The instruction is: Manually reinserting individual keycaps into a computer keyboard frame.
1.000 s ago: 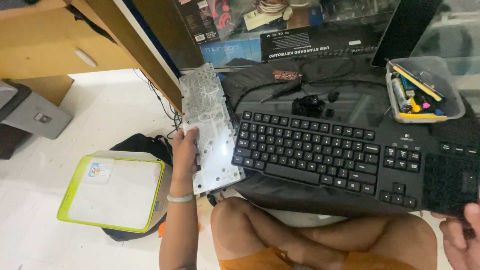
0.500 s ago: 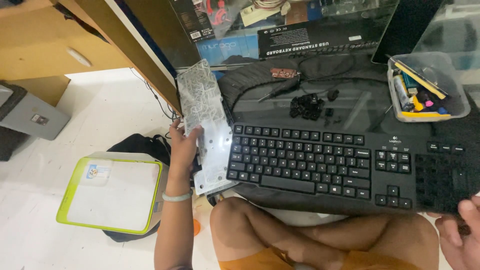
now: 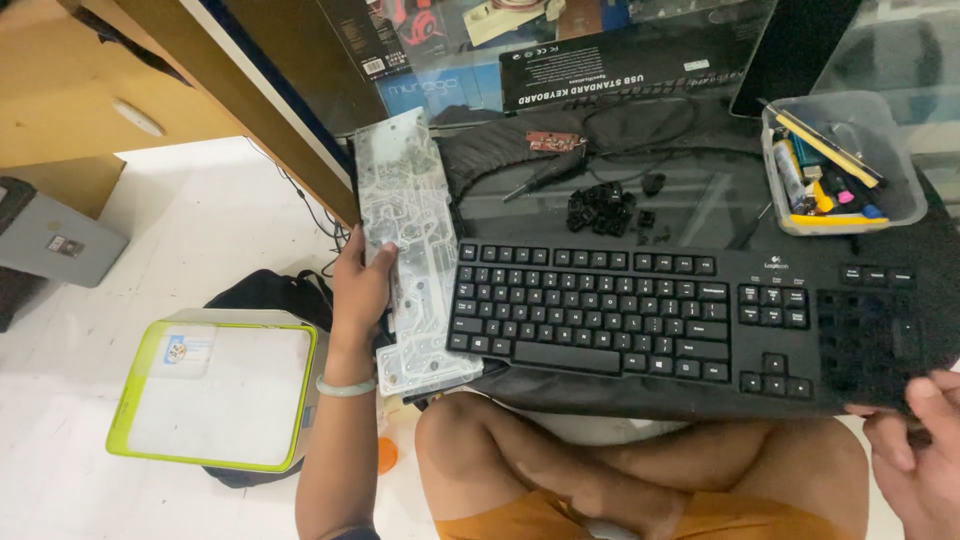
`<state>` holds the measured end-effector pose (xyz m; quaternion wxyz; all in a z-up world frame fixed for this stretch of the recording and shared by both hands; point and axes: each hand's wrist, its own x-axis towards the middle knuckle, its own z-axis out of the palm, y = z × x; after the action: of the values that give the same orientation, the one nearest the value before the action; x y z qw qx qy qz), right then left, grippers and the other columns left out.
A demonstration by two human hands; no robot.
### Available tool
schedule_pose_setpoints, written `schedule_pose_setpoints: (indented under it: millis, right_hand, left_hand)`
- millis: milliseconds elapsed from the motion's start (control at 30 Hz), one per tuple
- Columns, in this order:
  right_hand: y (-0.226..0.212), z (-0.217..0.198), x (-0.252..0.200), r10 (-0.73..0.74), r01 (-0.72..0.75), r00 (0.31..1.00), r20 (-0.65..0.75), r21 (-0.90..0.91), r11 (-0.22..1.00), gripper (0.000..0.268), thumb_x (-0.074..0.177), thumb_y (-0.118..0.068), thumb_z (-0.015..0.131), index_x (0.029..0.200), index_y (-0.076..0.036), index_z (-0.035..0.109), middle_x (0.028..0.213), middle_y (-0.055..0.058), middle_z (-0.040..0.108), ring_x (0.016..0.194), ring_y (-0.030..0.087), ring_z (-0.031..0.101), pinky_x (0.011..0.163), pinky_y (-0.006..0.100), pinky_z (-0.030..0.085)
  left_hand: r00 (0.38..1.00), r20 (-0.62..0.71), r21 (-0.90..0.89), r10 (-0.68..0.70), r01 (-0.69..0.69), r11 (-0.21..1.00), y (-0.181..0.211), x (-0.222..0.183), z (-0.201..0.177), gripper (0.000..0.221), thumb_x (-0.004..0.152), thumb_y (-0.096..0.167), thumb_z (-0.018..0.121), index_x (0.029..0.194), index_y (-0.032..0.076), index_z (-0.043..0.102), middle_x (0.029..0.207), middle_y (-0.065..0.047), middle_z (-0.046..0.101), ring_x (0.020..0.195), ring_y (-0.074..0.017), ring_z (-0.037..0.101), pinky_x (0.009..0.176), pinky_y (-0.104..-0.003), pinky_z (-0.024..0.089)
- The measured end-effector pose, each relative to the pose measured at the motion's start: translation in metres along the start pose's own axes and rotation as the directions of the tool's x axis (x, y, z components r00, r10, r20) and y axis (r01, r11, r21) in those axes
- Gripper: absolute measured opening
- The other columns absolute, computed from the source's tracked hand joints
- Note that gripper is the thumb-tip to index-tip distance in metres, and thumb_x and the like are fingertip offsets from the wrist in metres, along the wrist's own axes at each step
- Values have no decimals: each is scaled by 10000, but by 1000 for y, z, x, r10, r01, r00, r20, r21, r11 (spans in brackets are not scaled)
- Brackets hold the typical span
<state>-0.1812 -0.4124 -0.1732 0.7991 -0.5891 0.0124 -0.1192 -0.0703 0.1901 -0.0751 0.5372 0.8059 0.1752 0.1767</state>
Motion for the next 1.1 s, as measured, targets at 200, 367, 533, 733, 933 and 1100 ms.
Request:
schedule_pose_setpoints:
  millis: [200, 367, 533, 733, 933, 1100]
  right_hand:
    - [4, -10, 0, 78, -84, 995, -67, -91, 992, 247, 1213, -197, 388, 1434, -291, 446, 1036, 212, 632, 496, 25, 403, 495, 158, 259]
    - [-7, 1, 9, 130, -136, 987, -91, -60, 989, 260, 1174, -190, 432, 1414, -291, 431, 1077, 264, 620, 469, 38, 301, 492, 158, 249]
    - [-21, 21, 22, 117, -119, 992, -47, -34, 992, 192, 1190, -204, 452, 1379, -230, 424, 1048, 254, 640, 465, 18, 312, 480, 113, 281]
    - [-47, 66, 33, 138, -140, 990, -19, -136, 981, 58, 1179, -100, 416, 1226, -78, 444, 986, 295, 647, 474, 53, 309, 407, 152, 228]
    - [-48, 63, 41, 283, -292, 956, -79, -153, 944, 120, 1150, -118, 447, 1269, -110, 438, 957, 400, 608, 431, 119, 286, 346, 233, 153]
    - [-59, 76, 36, 205, -227, 974, -98, -485, 845, 251, 1119, 3, 468, 1322, 151, 461, 765, 314, 511, 459, 179, 281, 374, 269, 168]
  left_hand:
    - [987, -2, 123, 162, -161, 979, -23, 11, 18, 666, 920, 212, 640, 1409, -194, 439, 1385, -323, 587, 1233, -336, 636, 1030, -345, 486]
    - [959, 27, 275, 282, -279, 920, -12, -4, 21, 586, 946, 242, 636, 1366, -152, 525, 1186, -283, 660, 1041, -367, 656, 911, -404, 517]
    - [976, 43, 222, 212, -216, 951, 15, -22, 14, 536, 943, 222, 614, 1371, -94, 550, 1225, -252, 673, 1049, -336, 682, 898, -382, 532]
    - [989, 100, 94, 113, -122, 988, 12, -37, 8, 436, 958, 198, 588, 1345, 6, 648, 1034, -121, 764, 853, -160, 659, 774, -273, 522]
    - [988, 112, 0, 102, -103, 995, 17, -55, 3, 458, 976, 148, 561, 1395, -35, 581, 1233, -154, 739, 1044, -178, 706, 885, -266, 533]
    - [990, -54, 233, 134, -118, 965, 40, -73, 4, 398, 990, 260, 585, 1290, 20, 689, 1040, -148, 791, 839, -186, 715, 746, -292, 537]
